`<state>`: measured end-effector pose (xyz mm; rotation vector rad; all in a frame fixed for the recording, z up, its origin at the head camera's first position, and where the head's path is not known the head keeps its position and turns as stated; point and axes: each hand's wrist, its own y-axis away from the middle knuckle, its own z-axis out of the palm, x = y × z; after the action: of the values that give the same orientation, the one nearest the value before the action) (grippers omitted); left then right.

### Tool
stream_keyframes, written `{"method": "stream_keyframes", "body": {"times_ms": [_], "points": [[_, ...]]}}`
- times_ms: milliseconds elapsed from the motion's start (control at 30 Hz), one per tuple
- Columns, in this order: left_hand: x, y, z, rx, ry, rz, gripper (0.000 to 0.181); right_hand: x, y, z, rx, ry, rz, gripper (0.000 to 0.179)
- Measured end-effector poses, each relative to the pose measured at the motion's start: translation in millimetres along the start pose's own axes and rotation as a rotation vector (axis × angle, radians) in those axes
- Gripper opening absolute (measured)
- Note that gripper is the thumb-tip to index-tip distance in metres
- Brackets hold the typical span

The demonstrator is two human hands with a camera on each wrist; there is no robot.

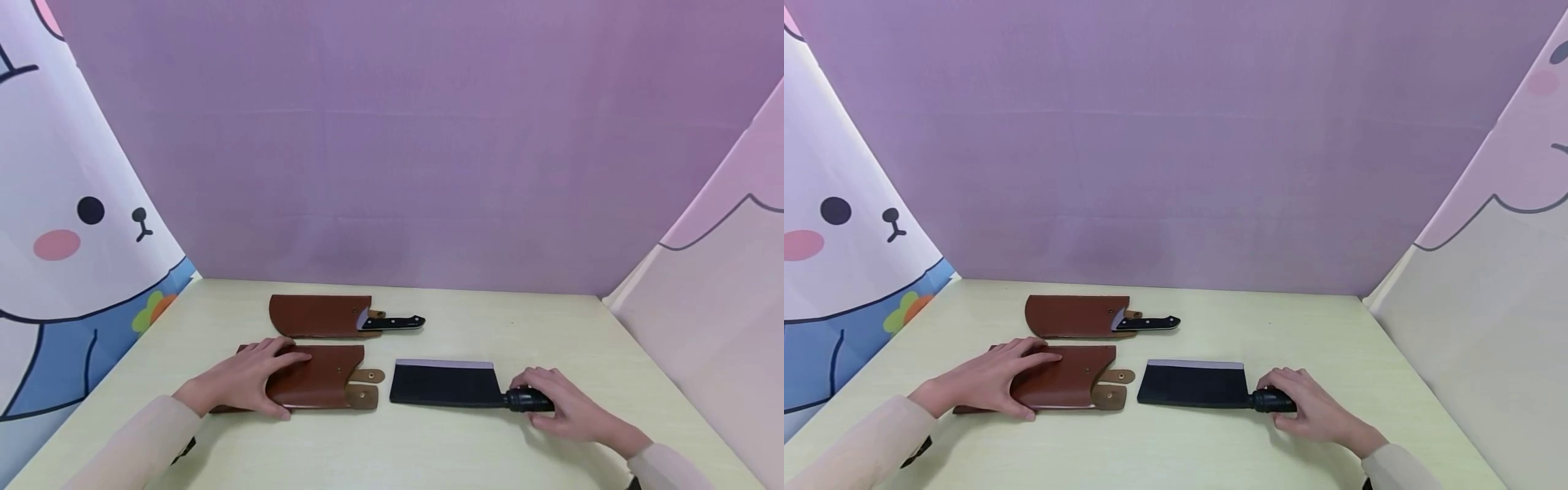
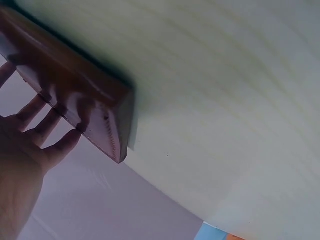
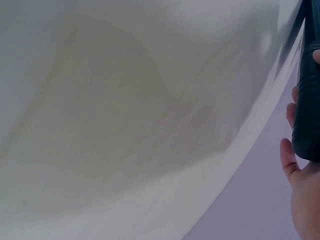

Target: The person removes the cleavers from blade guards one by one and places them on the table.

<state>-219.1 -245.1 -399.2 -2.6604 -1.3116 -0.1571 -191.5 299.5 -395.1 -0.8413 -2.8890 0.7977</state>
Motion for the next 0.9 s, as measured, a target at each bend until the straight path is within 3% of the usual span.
{"method": "stream_keyframes", "body": {"times_ms": [200, 700, 900], "points": [[-0.1, -1.1, 0.0, -0.001, 0.002, 0.008, 0.090, 5.4, -0.8, 1.1, 0.002, -0.028, -0.010, 0.054], [1.5, -3.6, -3.4, -0.038, 0.012, 0.013, 0.088, 14.2, -1.6, 3.4, -0.039, -0.016, 0.068, 0.054], [0.9, -3.8, -4.3, -0.083, 0.038, -0.003, 0.087, 17.8, -0.6, 7.3, -0.053, -0.011, 0.064, 0.052]]}}
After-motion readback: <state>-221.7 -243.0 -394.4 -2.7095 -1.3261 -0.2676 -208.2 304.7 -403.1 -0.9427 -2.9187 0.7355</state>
